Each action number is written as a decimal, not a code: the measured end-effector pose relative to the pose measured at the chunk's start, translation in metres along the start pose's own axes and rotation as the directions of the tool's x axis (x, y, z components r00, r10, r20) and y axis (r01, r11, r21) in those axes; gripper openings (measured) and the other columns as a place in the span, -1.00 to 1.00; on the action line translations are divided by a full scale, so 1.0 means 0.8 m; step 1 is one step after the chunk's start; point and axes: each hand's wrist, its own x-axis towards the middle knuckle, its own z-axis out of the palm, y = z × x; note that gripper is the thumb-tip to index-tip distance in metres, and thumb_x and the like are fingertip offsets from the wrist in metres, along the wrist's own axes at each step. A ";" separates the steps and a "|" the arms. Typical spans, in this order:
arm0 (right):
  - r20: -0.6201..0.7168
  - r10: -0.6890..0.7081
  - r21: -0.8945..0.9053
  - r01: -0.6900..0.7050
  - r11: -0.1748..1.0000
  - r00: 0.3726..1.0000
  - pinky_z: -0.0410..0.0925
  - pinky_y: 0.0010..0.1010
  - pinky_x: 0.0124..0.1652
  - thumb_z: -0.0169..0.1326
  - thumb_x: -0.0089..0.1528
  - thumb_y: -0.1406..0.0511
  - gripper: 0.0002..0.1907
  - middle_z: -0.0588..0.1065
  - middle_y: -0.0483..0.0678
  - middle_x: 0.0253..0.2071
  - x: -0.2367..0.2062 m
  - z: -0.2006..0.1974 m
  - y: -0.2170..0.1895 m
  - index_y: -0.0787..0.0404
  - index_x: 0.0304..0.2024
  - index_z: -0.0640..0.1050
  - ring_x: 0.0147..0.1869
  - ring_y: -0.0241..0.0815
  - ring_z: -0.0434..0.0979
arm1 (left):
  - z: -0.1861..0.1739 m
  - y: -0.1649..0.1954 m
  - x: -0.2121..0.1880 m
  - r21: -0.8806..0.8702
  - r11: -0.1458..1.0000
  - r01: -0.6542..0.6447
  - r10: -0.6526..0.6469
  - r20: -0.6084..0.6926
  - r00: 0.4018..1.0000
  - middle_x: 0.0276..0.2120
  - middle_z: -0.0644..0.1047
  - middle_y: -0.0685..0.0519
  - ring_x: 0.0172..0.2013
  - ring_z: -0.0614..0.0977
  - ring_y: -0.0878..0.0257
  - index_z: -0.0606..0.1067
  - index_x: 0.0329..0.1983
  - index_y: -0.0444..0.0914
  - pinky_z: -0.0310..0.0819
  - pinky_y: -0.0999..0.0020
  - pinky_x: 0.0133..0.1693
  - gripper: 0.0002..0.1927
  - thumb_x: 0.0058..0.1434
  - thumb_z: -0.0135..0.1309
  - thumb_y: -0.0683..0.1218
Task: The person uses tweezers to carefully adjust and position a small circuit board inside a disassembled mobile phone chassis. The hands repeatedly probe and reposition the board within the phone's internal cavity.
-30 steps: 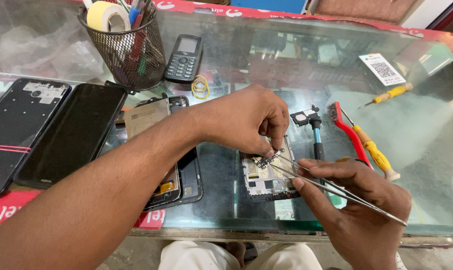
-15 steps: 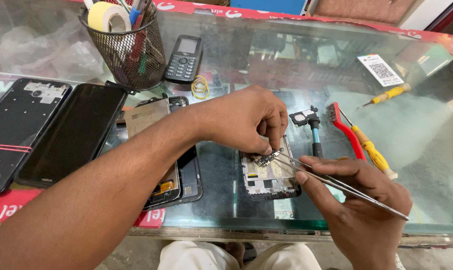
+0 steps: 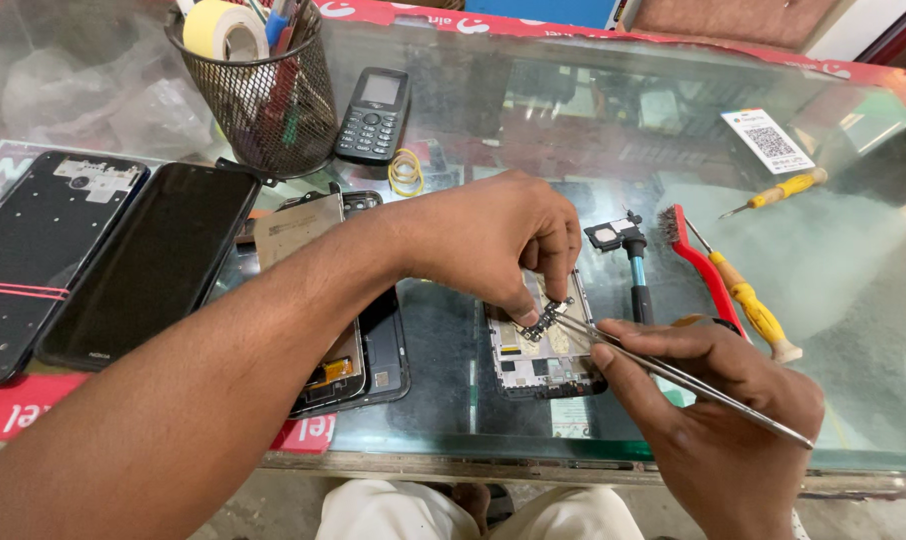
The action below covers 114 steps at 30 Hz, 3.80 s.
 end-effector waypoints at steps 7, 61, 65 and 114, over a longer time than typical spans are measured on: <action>-0.005 -0.040 0.054 0.040 0.998 0.999 0.35 -0.63 -0.37 0.38 0.09 0.40 -0.79 0.65 -0.11 -0.33 -0.001 0.000 0.000 0.25 -0.21 0.69 -0.36 -0.48 0.53 | 0.001 -0.002 0.000 -0.002 1.000 -0.015 0.015 -0.001 1.000 -0.32 0.63 0.15 -0.38 0.64 0.32 0.70 -0.42 -0.20 0.57 0.38 -0.36 -0.73 -0.28 0.38 -0.19; 0.034 -0.066 0.194 0.058 0.979 0.997 0.56 -0.48 -0.07 0.30 0.12 0.51 -0.85 0.67 0.04 -0.19 -0.004 0.000 0.011 0.38 -0.26 0.61 -0.08 -0.24 0.72 | 0.002 -0.002 0.000 -0.001 1.000 0.001 -0.001 0.002 1.000 -0.30 0.62 0.14 -0.39 0.64 0.31 0.69 -0.43 -0.21 0.57 0.38 -0.37 -0.73 -0.29 0.39 -0.20; 0.030 -0.041 0.138 0.036 0.990 0.999 0.56 -0.51 -0.12 0.31 0.12 0.50 -0.87 0.68 0.02 -0.23 -0.004 0.003 0.009 0.36 -0.30 0.62 -0.14 -0.27 0.73 | 0.002 -0.002 0.000 -0.003 1.000 -0.006 0.006 0.000 1.000 -0.31 0.63 0.14 -0.37 0.65 0.31 0.69 -0.44 -0.22 0.58 0.38 -0.35 -0.74 -0.29 0.38 -0.20; -0.003 0.102 0.123 -0.101 0.987 0.995 0.30 -0.59 -0.40 0.36 0.09 0.47 -0.82 0.69 0.01 -0.23 0.001 -0.006 0.013 0.37 -0.26 0.64 -0.40 -0.39 0.46 | 0.002 -0.002 -0.001 -0.015 1.000 -0.005 0.005 0.003 1.000 -0.31 0.62 0.16 -0.38 0.63 0.32 0.69 -0.42 -0.21 0.56 0.38 -0.36 -0.71 -0.30 0.40 -0.22</action>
